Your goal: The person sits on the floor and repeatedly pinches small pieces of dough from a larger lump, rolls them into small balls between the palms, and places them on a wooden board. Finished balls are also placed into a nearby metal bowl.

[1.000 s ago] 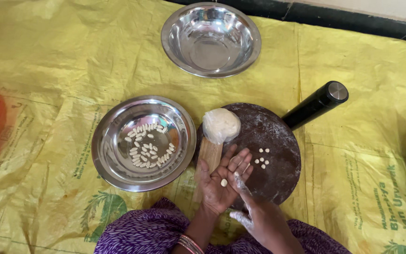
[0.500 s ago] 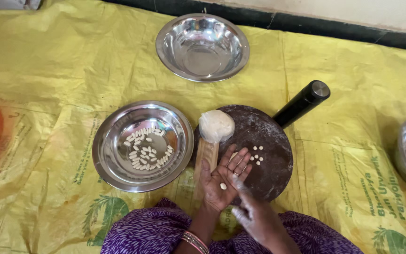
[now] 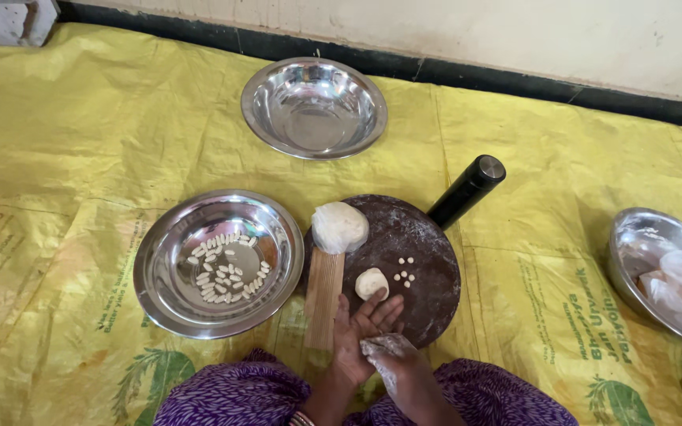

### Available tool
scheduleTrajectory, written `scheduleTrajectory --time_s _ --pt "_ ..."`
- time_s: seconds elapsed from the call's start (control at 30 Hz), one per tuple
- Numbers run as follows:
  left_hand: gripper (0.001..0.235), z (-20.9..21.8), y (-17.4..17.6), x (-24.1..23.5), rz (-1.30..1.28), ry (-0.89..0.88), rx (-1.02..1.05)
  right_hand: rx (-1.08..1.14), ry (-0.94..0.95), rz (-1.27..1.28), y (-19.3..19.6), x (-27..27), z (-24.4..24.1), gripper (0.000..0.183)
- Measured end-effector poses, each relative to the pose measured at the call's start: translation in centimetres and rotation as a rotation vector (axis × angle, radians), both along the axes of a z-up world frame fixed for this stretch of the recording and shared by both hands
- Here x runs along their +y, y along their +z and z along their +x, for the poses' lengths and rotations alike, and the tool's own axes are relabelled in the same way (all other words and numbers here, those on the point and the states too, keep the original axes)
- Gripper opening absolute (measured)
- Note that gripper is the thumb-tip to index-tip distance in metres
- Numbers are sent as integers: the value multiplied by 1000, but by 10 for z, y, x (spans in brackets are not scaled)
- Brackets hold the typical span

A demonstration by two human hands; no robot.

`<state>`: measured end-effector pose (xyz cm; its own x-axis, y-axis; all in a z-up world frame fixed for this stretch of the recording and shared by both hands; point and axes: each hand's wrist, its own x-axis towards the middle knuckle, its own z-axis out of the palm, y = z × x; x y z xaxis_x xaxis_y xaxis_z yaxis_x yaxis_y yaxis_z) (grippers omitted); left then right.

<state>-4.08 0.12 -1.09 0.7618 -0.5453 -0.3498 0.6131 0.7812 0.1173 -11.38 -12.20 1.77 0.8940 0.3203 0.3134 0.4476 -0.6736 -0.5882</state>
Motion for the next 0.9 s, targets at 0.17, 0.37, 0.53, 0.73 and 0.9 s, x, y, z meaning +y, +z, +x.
scheduleTrajectory --time_s 0.17,0.37,0.53,0.73,0.9 --pt "89 -3 0 -6 79 -16 116 261 13 143 -24 -25 26 13" --pt "73 9 -14 -6 212 196 185 579 -604 391 -48 -115 123 26" --pt "72 17 -21 -9 197 230 188 390 -711 -251 -80 -151 171 39" --pt "67 20 -20 -9 128 272 185 271 -457 -11 -104 -149 183 29" --pt "62 23 -28 -12 188 372 206 212 -596 135 -107 -162 162 25"
